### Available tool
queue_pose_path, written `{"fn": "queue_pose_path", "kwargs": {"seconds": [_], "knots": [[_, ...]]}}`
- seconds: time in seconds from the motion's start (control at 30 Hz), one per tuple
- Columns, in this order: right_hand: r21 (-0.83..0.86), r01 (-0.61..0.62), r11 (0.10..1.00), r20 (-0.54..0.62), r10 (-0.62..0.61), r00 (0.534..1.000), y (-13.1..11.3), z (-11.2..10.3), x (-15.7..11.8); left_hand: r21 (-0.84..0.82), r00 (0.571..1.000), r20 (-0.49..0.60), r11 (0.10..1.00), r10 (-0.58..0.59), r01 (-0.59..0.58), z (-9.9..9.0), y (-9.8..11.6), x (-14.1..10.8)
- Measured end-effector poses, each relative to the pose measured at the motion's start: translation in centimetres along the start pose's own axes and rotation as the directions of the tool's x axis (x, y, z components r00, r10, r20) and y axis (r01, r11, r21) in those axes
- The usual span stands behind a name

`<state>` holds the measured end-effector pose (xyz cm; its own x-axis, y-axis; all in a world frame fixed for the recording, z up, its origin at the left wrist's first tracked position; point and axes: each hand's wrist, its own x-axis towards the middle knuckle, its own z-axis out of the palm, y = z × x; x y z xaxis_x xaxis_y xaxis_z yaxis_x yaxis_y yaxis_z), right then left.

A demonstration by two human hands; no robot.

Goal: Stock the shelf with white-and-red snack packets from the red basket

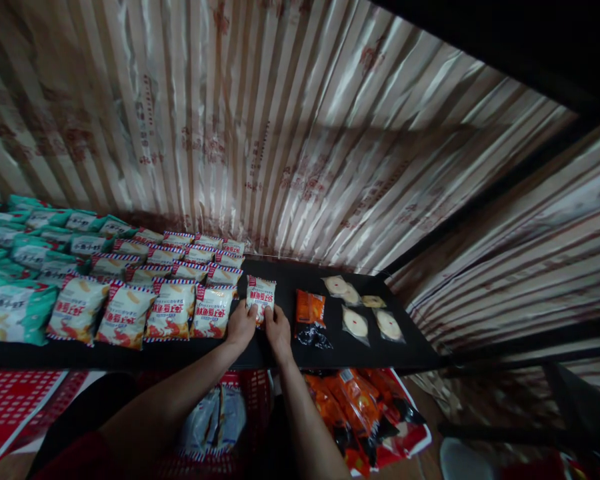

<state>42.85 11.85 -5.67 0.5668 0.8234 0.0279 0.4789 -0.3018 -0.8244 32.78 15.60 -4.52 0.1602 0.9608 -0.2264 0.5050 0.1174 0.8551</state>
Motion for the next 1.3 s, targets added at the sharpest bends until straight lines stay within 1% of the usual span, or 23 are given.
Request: {"fn": "queue_pose_path", "kwargs": {"seconds": [0.07,0.17,0.27,0.33,0.4,0.5,0.73,0.9,1.03,1.13,1.3], "knots": [[-0.042,0.005,0.999,-0.012,-0.005,1.000,-0.1,0.0,0.5,0.049,0.999,0.009,0.998,-0.036,0.035,0.1,0.8,0.1],[-0.062,-0.007,0.998,-0.049,0.004,0.999,-0.2,0.2,1.0,0.067,0.999,0.006,0.997,-0.039,0.039,0.5,1.6,0.3],[-0.098,-0.024,0.995,-0.066,0.017,0.998,-0.5,0.3,1.5,0.117,0.998,-0.048,0.993,-0.029,0.035,1.1,2.0,0.6],[-0.142,-0.045,0.989,-0.066,0.036,0.997,-0.8,0.4,1.9,0.168,0.995,-0.103,0.986,0.014,0.004,1.7,2.0,0.7],[-0.178,-0.067,0.982,-0.069,0.055,0.996,-1.0,0.5,2.3,0.210,0.985,-0.149,0.976,0.086,-0.053,2.3,1.9,0.8],[-0.205,-0.077,0.976,-0.075,0.063,0.995,-1.3,0.8,3.2,0.252,0.970,-0.179,0.960,0.167,-0.119,3.1,1.6,1.0],[-0.236,-0.083,0.968,-0.124,0.055,0.991,-1.4,1.8,5.8,0.258,0.970,-0.146,0.954,0.195,-0.153,3.9,1.1,2.5],[-0.200,-0.081,0.976,-0.105,0.061,0.993,-1.2,2.6,7.9,0.243,0.958,-0.150,0.948,0.246,-0.205,4.7,1.2,4.4],[-0.170,-0.063,0.984,-0.107,0.045,0.993,-1.2,3.3,9.7,0.233,0.957,-0.174,0.954,0.233,-0.190,5.4,1.4,6.2],[-0.157,-0.051,0.986,-0.096,0.036,0.995,-1.2,3.7,10.8,0.243,0.957,-0.189,0.954,0.222,-0.173,5.4,1.7,7.4],[-0.132,-0.019,0.991,-0.079,0.008,0.997,-0.9,4.4,12.4,0.290,0.971,-0.153,0.948,0.182,-0.131,4.9,3.1,8.6]]}}
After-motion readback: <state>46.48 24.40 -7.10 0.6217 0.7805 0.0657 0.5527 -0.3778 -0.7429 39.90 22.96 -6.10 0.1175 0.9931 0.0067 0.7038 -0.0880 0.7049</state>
